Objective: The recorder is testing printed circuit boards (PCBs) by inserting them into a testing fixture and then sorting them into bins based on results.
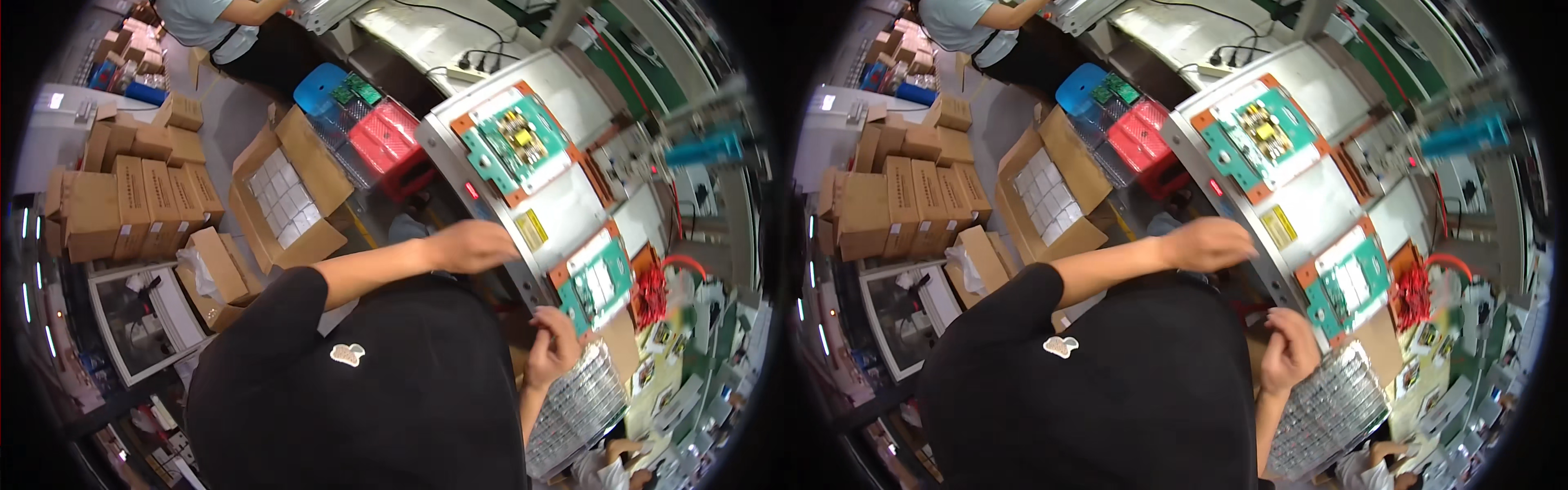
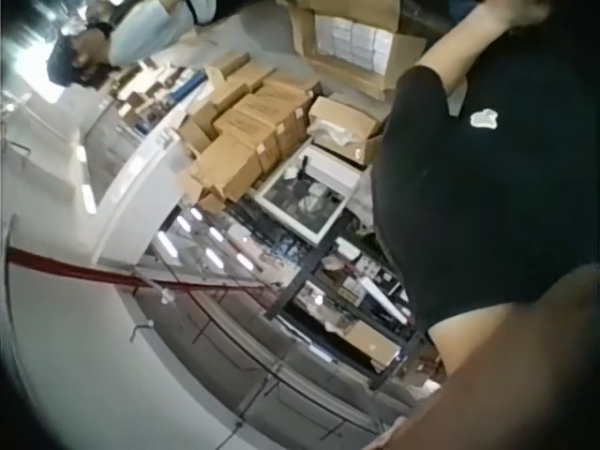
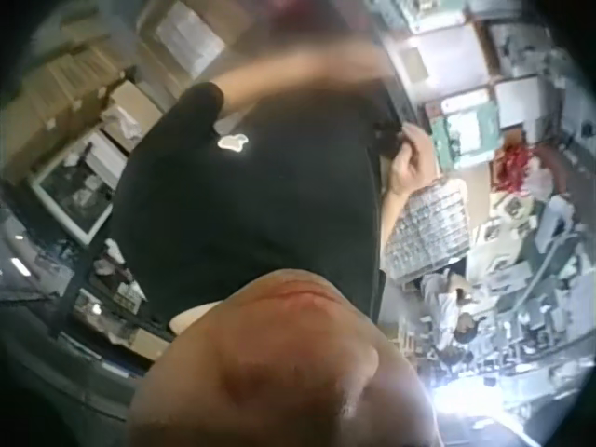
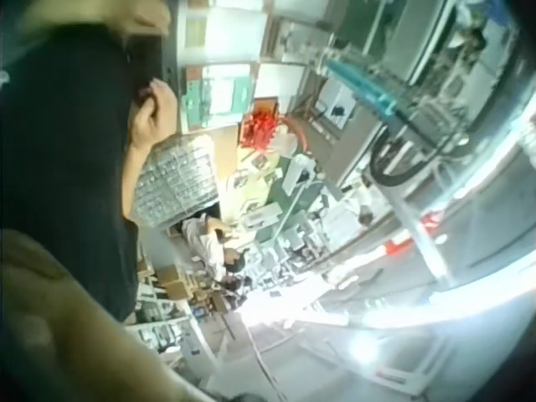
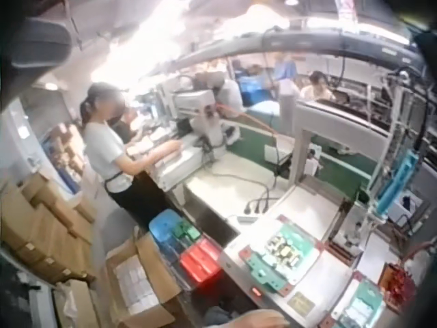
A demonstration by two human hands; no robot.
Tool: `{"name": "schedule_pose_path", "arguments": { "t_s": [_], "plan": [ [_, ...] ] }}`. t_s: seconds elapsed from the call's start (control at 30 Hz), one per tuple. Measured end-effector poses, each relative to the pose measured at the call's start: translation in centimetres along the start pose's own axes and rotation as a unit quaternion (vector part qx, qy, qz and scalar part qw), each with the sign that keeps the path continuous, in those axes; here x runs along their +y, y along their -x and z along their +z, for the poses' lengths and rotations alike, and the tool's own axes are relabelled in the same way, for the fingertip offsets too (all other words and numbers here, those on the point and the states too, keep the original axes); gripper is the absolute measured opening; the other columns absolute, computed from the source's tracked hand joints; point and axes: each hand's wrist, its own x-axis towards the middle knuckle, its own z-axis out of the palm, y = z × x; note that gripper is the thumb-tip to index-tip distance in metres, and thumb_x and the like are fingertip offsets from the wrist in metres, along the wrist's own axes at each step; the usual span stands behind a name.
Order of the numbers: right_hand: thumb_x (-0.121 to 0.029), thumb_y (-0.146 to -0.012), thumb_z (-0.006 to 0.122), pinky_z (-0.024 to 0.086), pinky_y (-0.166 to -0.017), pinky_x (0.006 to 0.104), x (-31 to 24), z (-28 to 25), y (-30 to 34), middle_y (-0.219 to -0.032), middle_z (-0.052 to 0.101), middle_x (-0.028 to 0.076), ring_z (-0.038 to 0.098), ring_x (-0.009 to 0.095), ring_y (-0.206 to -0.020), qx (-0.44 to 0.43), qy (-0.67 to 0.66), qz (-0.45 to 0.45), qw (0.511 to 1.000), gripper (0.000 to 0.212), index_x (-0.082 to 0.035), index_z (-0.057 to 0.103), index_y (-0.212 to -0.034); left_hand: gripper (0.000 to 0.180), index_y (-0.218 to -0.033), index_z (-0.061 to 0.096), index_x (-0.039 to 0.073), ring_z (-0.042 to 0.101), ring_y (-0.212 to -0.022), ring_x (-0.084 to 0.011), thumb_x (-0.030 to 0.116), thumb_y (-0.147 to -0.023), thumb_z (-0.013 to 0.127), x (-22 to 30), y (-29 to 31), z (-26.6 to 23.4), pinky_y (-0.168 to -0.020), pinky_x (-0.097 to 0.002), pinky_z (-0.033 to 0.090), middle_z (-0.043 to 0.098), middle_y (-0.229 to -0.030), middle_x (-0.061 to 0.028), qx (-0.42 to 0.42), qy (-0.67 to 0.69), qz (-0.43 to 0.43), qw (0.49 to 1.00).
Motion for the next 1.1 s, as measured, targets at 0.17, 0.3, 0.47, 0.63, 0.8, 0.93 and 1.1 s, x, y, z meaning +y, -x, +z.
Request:
{"name": "schedule_pose_path", "arguments": {
  "t_s": [0.17,0.3,0.47,0.63,0.8,0.93,1.1],
  "plan": [
    [0.007,-0.084,0.060,0.054,-0.073,0.0305,3.4,0.4,-0.8,-0.091,0.071,0.015,0.070,0.024,-0.080,-0.184,0.007,0.234,0.955,0.013,0.004,0.069,-0.094,0.013,-0.094,0.069,0.000,0.067,-0.084,-0.0271,0.012,-0.091,0.062,-10.7,9.8,-6.8,-0.074,-0.0341,0.052,0.068,-0.090,-0.0145,0.240,-0.190,-0.346,0.887],
    [-0.008,-0.087,0.066,0.054,-0.069,0.0380,8.3,-2.0,5.4,-0.082,0.068,0.021,0.070,0.034,-0.076,-0.284,0.185,0.269,0.901,0.011,-0.001,0.071,-0.094,0.028,-0.109,0.062,-0.003,0.059,-0.105,-0.0386,0.007,-0.083,0.064,-19.2,17.2,-11.4,-0.093,-0.0442,0.048,0.062,-0.109,-0.0213,0.254,-0.318,-0.404,0.819],
    [-0.011,-0.084,0.074,0.047,-0.056,0.0297,4.1,-0.9,4.7,-0.061,0.062,0.009,0.058,0.013,-0.056,-0.292,0.214,0.426,0.829,0.019,0.003,0.066,-0.073,0.052,-0.126,0.052,-0.003,0.049,-0.122,-0.0410,0.002,-0.076,0.064,-27.5,19.8,-19.1,-0.103,-0.0450,0.042,0.050,-0.131,-0.0238,0.137,-0.514,-0.505,0.680],
    [-0.012,-0.086,0.075,0.042,-0.052,0.0268,-1.4,2.2,1.9,-0.054,0.054,0.003,0.048,0.006,-0.052,-0.290,0.184,0.540,0.768,0.026,0.003,0.063,-0.069,0.056,-0.129,0.052,0.002,0.048,-0.127,-0.0345,0.005,-0.075,0.067,-32.5,22.8,-22.6,-0.106,-0.0450,0.040,0.049,-0.137,-0.0194,0.020,-0.548,-0.554,0.627],
    [-0.010,-0.091,0.071,0.044,-0.054,0.0243,-2.1,6.7,-2.4,-0.064,0.062,0.001,0.055,0.006,-0.057,-0.315,0.172,0.486,0.797,0.017,0.004,0.067,-0.082,0.044,-0.122,0.061,0.004,0.064,-0.107,-0.0338,0.008,-0.078,0.065,-33.2,24.7,-26.8,-0.091,-0.0415,0.051,0.067,-0.113,-0.0173,0.069,-0.499,-0.494,0.709],
    [-0.003,-0.086,0.071,0.049,-0.063,0.0272,-4.0,10.9,-9.4,-0.078,0.067,0.009,0.064,0.016,-0.069,-0.387,0.141,0.382,0.827,0.006,0.002,0.069,-0.087,0.035,-0.120,0.065,0.001,0.069,-0.086,-0.0215,0.009,-0.086,0.063,-29.8,22.8,-29.3,-0.076,-0.0318,0.053,0.071,-0.094,-0.0091,0.264,-0.208,-0.533,0.776],
    [0.006,-0.079,0.072,0.052,-0.077,0.0331,-6.8,14.8,-14.5,-0.095,0.067,0.012,0.066,0.025,-0.088,-0.331,0.027,0.135,0.934,0.019,-0.001,0.072,-0.096,0.027,-0.116,0.065,-0.004,0.063,-0.085,-0.0078,0.008,-0.092,0.059,-18.8,11.8,-27.7,-0.073,-0.0235,0.050,0.070,-0.093,-0.0030,0.221,0.159,-0.491,0.828]
  ]
}}
